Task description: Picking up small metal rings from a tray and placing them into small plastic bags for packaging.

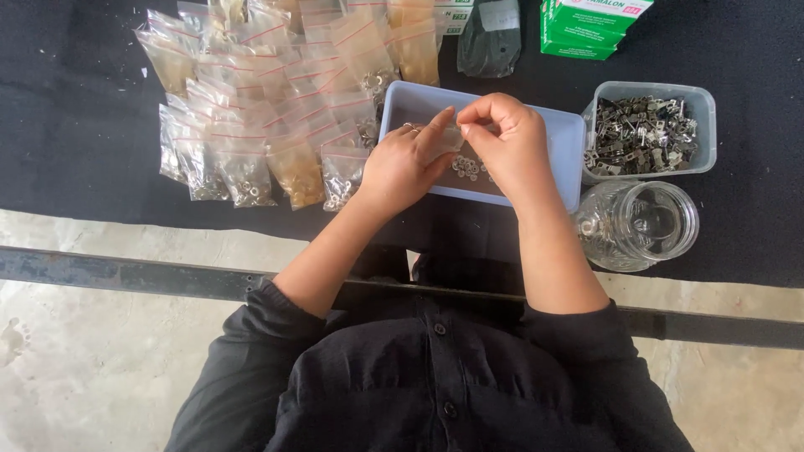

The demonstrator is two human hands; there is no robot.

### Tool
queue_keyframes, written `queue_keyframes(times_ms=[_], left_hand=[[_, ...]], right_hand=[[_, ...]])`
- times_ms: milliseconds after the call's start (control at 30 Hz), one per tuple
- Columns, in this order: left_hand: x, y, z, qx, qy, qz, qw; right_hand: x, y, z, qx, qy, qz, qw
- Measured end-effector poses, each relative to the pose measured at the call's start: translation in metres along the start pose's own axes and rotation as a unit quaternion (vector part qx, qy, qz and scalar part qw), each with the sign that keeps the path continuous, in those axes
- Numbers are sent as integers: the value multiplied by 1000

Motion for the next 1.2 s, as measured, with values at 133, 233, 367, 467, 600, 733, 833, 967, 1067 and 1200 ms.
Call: queue_keyframes(times_ms=[133,233,367,467,600,733,833,967,1067,1200], left_hand=[[0,2,-2,-2,1,-4,1000],[0,3,-3,-2,6,1,1000],[1,2,-6,-32,6,-10,999],[5,4,-19,-126,22,-28,991],[10,4,-30,-482,21,-158,862],[21,18,-55,-610,41,-115,783],[23,33,-65,-688,21,-176,703],[21,46,-64,-741,-16,-146,656],[19,56,-68,-701,-16,-155,696],[17,63,-75,-613,-5,-158,774]], right_hand=[[-2,-3,0,-36,4,-15,999],[-5,-6,1,-40,3,-25,999],[-6,-11,-6,-35,25,-53,998],[-10,-7,-15,-15,51,-58,997],[-18,5,-25,6,36,12,999],[-28,22,-17,86,-19,50,995],[-40,17,1,243,-102,136,955],[-57,24,33,431,-169,178,868],[-62,37,40,447,-107,196,866],[-71,37,39,439,-34,175,881]])
Point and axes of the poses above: each hand's wrist, its own x-axis towards the middle knuckle, its own z-axis out of the palm, y = z × x, the point moved 6 cm from there along x, towards the middle knuckle, and after that the axes turned 4 degrees about -x, right-handed, at the moved point
